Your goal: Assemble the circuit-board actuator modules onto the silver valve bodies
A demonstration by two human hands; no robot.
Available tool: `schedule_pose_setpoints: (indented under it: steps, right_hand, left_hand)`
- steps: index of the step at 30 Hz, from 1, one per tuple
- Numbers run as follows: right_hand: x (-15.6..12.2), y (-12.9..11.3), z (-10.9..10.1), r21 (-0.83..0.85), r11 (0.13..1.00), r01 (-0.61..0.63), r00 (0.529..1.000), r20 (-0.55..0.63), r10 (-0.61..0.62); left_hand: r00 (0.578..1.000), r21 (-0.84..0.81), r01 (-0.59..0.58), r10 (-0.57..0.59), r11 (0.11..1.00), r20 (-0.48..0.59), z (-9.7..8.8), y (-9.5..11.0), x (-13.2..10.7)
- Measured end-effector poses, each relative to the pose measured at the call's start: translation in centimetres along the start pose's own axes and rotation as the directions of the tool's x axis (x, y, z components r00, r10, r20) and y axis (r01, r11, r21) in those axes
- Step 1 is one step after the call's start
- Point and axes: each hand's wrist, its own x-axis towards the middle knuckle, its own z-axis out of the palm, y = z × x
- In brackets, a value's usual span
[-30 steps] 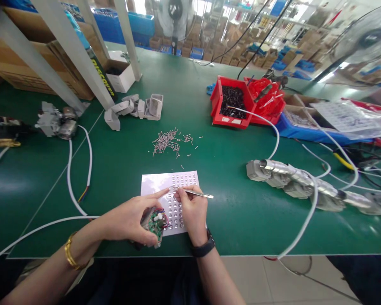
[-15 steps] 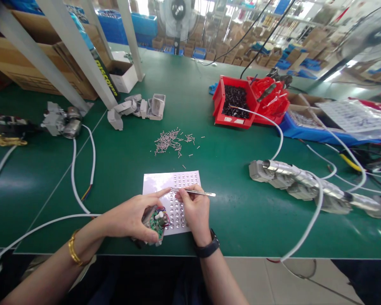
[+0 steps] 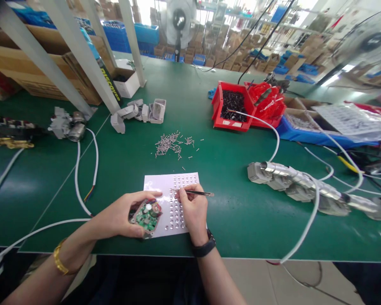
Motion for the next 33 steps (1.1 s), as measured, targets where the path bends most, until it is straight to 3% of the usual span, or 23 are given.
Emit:
schedule_pose_setpoints:
  steps: [3, 7, 9, 13, 15, 18, 22, 27, 33]
  right_hand:
    - [0.0, 0.2, -0.2, 0.100, 0.995, -0.022, 1.000, 0.020, 0.020]
    - [-0.2, -0.6, -0.3, 0.346, 0.932, -0.103, 0.995, 0.050, 0.091]
    - [-0.6, -1.5, 0.1, 0.449, 0.871, -0.200, 0.979, 0.120, 0.163]
    - [-2.0, -3.8, 2.1, 0.534, 0.756, -0.378, 0.914, 0.346, 0.213]
    - [-2.6, -4.6, 3.4, 0.553, 0.726, -0.408, 0.892, 0.411, 0.189]
    - [-3.1, -5.0, 4.9, 0.559, 0.735, -0.385, 0.898, 0.409, 0.159]
    - [-2.8, -5.2, 5.7, 0.534, 0.791, -0.298, 0.933, 0.338, 0.123]
    - [-2.5, -5.5, 5.7, 0.500, 0.830, -0.248, 0.950, 0.294, 0.107]
    - [-2.7, -5.2, 5.9, 0.481, 0.840, -0.251, 0.948, 0.298, 0.112]
  left_hand:
    - [0.974, -0.138, -0.045, 0.013, 0.989, -0.226, -0.6, -0.3, -1.9]
    - [0.833, -0.033, -0.137, 0.098, 0.990, -0.544, -0.3, -1.5, -2.9]
    - [0.789, 0.030, -0.176, 0.160, 0.984, -0.593, 0.1, -2.5, -2.6]
    - [0.753, 0.101, -0.275, 0.279, 0.956, -0.596, 1.1, -4.1, -1.8]
    - [0.729, 0.087, -0.327, 0.310, 0.941, -0.610, 1.5, -4.6, -1.7]
    - [0.697, 0.059, -0.386, 0.333, 0.921, -0.636, 1.8, -4.7, -1.7]
    - [0.724, 0.062, -0.351, 0.313, 0.934, -0.615, 1.8, -4.4, -1.6]
    - [0.732, -0.050, -0.251, 0.156, 0.967, -0.663, 2.1, -4.0, -1.5]
    - [0.747, -0.069, -0.248, 0.145, 0.966, -0.649, 2.2, -4.2, -1.6]
